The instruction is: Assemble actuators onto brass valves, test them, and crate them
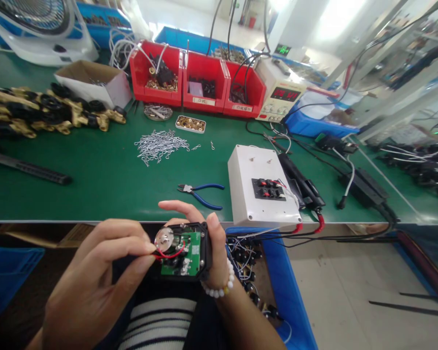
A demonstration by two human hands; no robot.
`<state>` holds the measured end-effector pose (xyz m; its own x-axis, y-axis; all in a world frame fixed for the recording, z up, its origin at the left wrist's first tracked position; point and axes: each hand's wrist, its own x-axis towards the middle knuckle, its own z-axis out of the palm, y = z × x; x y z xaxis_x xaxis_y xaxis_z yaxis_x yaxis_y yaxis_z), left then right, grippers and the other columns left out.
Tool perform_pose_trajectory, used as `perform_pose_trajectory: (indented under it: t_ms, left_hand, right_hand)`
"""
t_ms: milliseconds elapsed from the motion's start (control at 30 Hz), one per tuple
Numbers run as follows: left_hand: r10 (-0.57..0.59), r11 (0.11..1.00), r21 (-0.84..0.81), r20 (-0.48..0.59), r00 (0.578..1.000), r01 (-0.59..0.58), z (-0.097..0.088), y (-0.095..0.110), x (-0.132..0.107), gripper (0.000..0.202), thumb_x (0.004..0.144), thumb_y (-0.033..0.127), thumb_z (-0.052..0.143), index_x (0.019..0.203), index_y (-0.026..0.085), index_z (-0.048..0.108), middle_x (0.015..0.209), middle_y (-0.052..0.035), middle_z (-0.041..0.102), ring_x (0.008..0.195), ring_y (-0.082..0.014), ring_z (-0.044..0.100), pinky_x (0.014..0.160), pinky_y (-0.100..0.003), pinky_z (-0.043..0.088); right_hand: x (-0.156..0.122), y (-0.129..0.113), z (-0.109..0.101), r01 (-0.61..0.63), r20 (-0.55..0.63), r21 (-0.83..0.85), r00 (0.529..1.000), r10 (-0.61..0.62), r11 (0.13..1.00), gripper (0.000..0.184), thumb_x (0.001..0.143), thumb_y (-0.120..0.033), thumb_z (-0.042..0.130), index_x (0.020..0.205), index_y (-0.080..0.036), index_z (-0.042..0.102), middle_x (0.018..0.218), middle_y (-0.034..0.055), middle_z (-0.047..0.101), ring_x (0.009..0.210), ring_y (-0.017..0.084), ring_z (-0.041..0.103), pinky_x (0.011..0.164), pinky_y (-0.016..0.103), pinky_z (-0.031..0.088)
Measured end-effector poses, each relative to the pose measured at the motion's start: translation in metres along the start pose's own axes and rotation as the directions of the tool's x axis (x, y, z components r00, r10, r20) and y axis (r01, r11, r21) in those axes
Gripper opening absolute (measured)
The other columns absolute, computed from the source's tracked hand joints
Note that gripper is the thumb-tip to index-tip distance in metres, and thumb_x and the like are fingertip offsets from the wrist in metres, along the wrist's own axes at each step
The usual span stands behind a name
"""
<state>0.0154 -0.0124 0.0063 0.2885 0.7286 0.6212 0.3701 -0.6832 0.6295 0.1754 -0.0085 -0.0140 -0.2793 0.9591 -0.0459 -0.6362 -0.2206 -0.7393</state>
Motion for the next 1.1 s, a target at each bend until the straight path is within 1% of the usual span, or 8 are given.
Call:
perform_pose_trajectory:
  t_ms: [100, 200, 367, 600, 700, 800, 967, 1100]
  left_hand:
    - [0.031, 0.999, 0.034, 0.071, 0.997, -0.034, 0.0, -0.003, 0.001, 0.024, 0.097, 0.019, 0.056, 0.121, 0.017, 0.058, 0.118, -0.0059, 0.063, 0.112, -0.0133, 0.058, 0.1, -0.022, 0.049]
    - [0.0, 1.0, -0.01, 0.133, 0.991, 0.001, 0.001, -0.003, 0.002, 0.024, 0.098, 0.018, 0.054, 0.121, 0.019, 0.06, 0.113, -0.0038, 0.066, 0.107, -0.0128, 0.059, 0.093, -0.022, 0.051]
    - [-0.1, 0.98, -0.165, 0.079, 0.992, 0.112, 0.004, 0.004, 0.004, 0.012, 0.094, 0.011, 0.056, 0.096, 0.022, 0.061, 0.095, 0.0012, 0.064, 0.094, -0.0105, 0.06, 0.083, -0.022, 0.051]
    - [-0.139, 0.973, -0.173, 0.082, 0.987, 0.151, 0.011, 0.007, 0.004, 0.011, 0.095, 0.012, 0.053, 0.092, 0.021, 0.059, 0.094, 0.0016, 0.065, 0.095, -0.0115, 0.059, 0.085, -0.025, 0.049]
    - [-0.203, 0.976, -0.094, -0.053, 0.978, 0.198, 0.009, -0.004, 0.005, 0.013, 0.097, 0.014, 0.05, 0.088, 0.021, 0.056, 0.09, 0.0024, 0.061, 0.087, -0.0106, 0.058, 0.079, -0.023, 0.048]
    - [-0.325, 0.945, -0.025, -0.211, 0.922, 0.327, 0.0, -0.031, 0.013, 0.018, 0.099, 0.025, 0.048, 0.084, 0.021, 0.057, 0.088, 0.0019, 0.063, 0.082, -0.0121, 0.059, 0.073, -0.023, 0.048]
    - [-0.624, 0.781, -0.075, -0.095, 0.775, 0.62, -0.002, -0.092, 0.034, 0.035, 0.094, 0.049, 0.049, 0.081, 0.019, 0.063, 0.075, -0.0005, 0.065, 0.069, -0.018, 0.06, 0.063, -0.029, 0.047]
    - [-0.584, 0.804, 0.028, -0.152, 0.797, 0.594, 0.018, -0.123, 0.043, 0.041, 0.097, 0.046, 0.037, 0.074, 0.019, 0.059, 0.075, -0.0043, 0.064, 0.076, -0.0213, 0.063, 0.071, -0.033, 0.049]
  right_hand:
    - [-0.001, 0.002, 0.002, -0.046, -0.019, 0.005, 0.999, 0.046, 0.999, 0.068, 0.086, -0.075, 0.045, 0.119, -0.02, 0.068, 0.082, 0.0063, 0.068, 0.072, 0.019, 0.061, 0.072, 0.031, 0.049]
    - [-0.001, 0.002, 0.002, -0.066, -0.007, -0.007, 0.998, 0.066, 0.998, 0.071, 0.087, -0.075, 0.04, 0.12, -0.019, 0.066, 0.082, 0.0066, 0.067, 0.072, 0.02, 0.061, 0.074, 0.034, 0.05]
    - [-0.002, 0.002, 0.002, -0.111, 0.075, -0.15, 0.99, 0.124, 0.982, 0.076, 0.087, -0.077, 0.038, 0.128, -0.018, 0.061, 0.092, 0.009, 0.068, 0.082, 0.025, 0.064, 0.085, 0.04, 0.05]
    - [-0.002, 0.007, 0.001, -0.111, 0.096, -0.142, 0.987, 0.125, 0.984, 0.075, 0.092, -0.075, 0.029, 0.13, -0.019, 0.062, 0.096, 0.0095, 0.067, 0.093, 0.026, 0.065, 0.094, 0.043, 0.049]
    - [0.002, 0.011, 0.0, -0.023, 0.019, -0.319, 0.999, 0.03, 0.948, 0.073, 0.097, -0.072, 0.026, 0.141, -0.023, 0.054, 0.109, 0.0087, 0.066, 0.1, 0.024, 0.063, 0.098, 0.042, 0.047]
    - [0.01, 0.014, -0.006, 0.091, -0.083, -0.654, 0.978, -0.191, 0.751, 0.057, 0.099, -0.059, 0.044, 0.146, -0.026, 0.048, 0.117, 0.007, 0.064, 0.095, 0.02, 0.062, 0.096, 0.038, 0.048]
    - [0.023, 0.02, -0.033, 0.119, 0.061, -0.989, 0.859, -0.508, 0.084, 0.039, 0.098, -0.034, 0.055, 0.134, -0.02, 0.058, 0.127, 0.0128, 0.063, 0.118, 0.026, 0.056, 0.104, 0.045, 0.043]
    - [0.03, 0.021, -0.063, 0.02, 0.152, -0.975, 0.783, -0.603, -0.22, 0.051, 0.1, -0.03, 0.047, 0.148, -0.012, 0.043, 0.128, 0.0181, 0.062, 0.114, 0.029, 0.058, 0.096, 0.047, 0.049]
